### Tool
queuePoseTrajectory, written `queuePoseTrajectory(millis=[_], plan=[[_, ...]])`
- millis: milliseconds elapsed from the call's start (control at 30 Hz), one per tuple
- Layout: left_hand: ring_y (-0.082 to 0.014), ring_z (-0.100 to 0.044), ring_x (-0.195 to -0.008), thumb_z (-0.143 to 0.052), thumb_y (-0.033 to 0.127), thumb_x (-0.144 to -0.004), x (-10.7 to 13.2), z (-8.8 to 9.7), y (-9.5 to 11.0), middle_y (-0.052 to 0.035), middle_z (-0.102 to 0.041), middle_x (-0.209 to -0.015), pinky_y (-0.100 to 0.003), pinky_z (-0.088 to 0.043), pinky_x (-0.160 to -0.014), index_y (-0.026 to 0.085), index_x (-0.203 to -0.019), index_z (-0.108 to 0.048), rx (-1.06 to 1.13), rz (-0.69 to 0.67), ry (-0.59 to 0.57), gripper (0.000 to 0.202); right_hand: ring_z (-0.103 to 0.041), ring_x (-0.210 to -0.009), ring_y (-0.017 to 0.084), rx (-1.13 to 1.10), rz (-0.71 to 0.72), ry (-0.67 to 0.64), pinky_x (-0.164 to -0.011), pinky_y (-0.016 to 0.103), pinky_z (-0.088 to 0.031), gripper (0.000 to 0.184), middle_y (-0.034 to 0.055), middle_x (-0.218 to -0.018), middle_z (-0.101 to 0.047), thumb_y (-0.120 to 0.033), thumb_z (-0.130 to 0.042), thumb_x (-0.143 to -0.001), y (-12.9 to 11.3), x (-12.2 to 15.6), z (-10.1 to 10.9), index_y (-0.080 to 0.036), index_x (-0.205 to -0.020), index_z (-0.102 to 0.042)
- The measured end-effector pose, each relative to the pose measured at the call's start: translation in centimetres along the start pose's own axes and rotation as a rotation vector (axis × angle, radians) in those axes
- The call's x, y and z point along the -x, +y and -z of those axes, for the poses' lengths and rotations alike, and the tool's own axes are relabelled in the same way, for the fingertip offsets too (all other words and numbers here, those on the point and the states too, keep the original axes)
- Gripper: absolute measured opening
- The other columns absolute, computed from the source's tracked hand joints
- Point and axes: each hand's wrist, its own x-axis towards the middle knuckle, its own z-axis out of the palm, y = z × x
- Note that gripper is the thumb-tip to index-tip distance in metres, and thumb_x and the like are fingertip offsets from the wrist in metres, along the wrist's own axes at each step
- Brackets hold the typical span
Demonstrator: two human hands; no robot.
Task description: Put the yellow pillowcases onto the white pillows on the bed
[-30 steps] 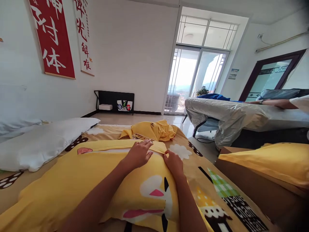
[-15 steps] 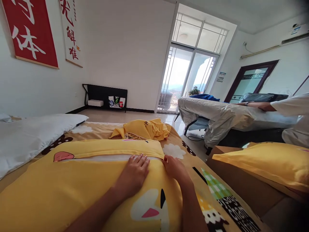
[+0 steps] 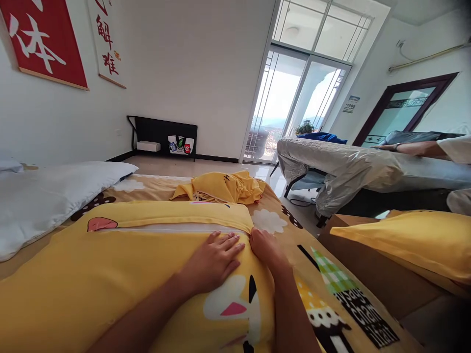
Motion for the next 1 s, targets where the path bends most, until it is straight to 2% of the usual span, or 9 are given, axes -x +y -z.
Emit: queuePoseTrajectory(millis=[300, 467, 700, 833, 1000], plan=[[-0.0186, -0.036, -0.137, -0.029, 0.040, -0.100, 0.0, 0.2, -0.1, -0.0053, -0.043, -0.147, -0.042, -0.023, -0.114, 0.024, -0.138, -0.045, 0.019, 0.006, -0.003, 0.044, -0.064, -0.090, 0.021, 0.001, 0.005, 0.040, -0.067, 0.028, -0.037, 0.026, 0.0136, -0.098, -0.069, -0.019, -0.037, -0.091, 0.4, -0.3, 0.0, -0.015, -0.093, -0.063], [-0.0186, -0.037, -0.137, -0.028, 0.039, -0.100, 0.1, 0.3, -0.1, -0.0054, -0.043, -0.147, -0.042, -0.023, -0.114, 0.025, -0.138, -0.045, 0.021, 0.004, 0.001, 0.044, -0.065, -0.088, 0.021, -0.037, -0.060, 0.103, -0.064, 0.027, -0.035, 0.023, 0.0114, -0.095, -0.070, -0.024, -0.041, -0.089, 0.5, -0.4, 0.1, -0.017, -0.091, -0.063], [-0.0183, -0.035, -0.138, -0.028, 0.041, -0.100, 0.0, 0.3, -0.2, -0.0041, -0.042, -0.147, -0.041, -0.022, -0.114, 0.026, -0.138, -0.045, 0.030, 0.017, -0.022, 0.044, -0.064, -0.093, 0.021, -0.107, -0.135, 0.050, -0.068, 0.027, -0.036, 0.026, 0.0129, -0.100, -0.069, -0.028, -0.043, -0.089, 0.4, -1.0, -0.7, -0.016, -0.092, -0.065], [-0.0181, -0.033, -0.139, -0.029, 0.042, -0.099, 0.0, 0.3, -0.3, -0.0042, -0.041, -0.148, -0.041, -0.021, -0.114, 0.025, -0.138, -0.045, 0.042, 0.021, -0.036, 0.045, -0.063, -0.094, 0.021, -0.109, -0.111, 0.046, -0.069, 0.027, -0.036, 0.026, 0.0134, -0.101, -0.069, -0.027, -0.042, -0.091, 0.4, -1.0, -0.9, -0.015, -0.092, -0.065], [-0.0178, -0.034, -0.138, -0.029, 0.042, -0.099, 0.0, 0.6, -0.2, -0.0042, -0.042, -0.148, -0.041, -0.022, -0.114, 0.026, -0.139, -0.044, 0.056, 0.021, -0.031, 0.045, -0.063, -0.093, 0.021, -0.083, -0.076, 0.065, -0.067, 0.027, -0.034, 0.024, 0.0125, -0.099, -0.069, -0.023, -0.040, -0.093, 0.8, -0.4, 0.0, -0.016, -0.094, -0.063]])
